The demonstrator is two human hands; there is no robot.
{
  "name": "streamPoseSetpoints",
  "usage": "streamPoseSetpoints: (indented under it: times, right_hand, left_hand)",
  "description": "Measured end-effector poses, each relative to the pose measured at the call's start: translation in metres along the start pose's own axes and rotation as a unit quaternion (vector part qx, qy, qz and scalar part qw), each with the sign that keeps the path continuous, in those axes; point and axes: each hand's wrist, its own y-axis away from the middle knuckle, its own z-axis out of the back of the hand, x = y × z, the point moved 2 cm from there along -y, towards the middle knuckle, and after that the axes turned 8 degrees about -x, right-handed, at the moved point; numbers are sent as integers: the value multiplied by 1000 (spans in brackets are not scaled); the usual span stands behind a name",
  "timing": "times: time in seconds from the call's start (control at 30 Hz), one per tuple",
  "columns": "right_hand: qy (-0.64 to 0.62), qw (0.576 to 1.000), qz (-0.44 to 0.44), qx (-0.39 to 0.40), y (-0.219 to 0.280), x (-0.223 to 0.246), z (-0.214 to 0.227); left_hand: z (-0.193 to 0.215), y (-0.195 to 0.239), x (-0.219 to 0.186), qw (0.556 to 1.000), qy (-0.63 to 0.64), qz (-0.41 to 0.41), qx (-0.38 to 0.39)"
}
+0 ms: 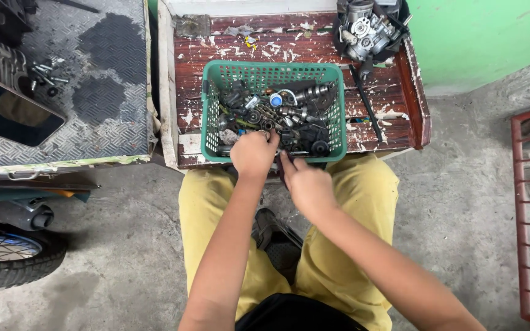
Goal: The person cleans and inspects various small motorcycle engine components from a parts basket using a cloth.
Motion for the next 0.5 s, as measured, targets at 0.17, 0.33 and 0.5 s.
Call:
streamPoseSetpoints:
  times: [0.17, 0.33, 0.5]
  right_hand:
    - [2, 1000, -5, -9, 2, -4, -17]
    - [22, 1000, -13, 4, -9, 0, -17]
    - [-25, 999, -22, 11, -1, -3, 1]
  left_hand:
    - [6, 2, -3, 1000, 17, -25, 7]
    - [5, 0, 1, 997, 44, -49, -26]
    - [5, 1, -2, 999, 25, -23, -22]
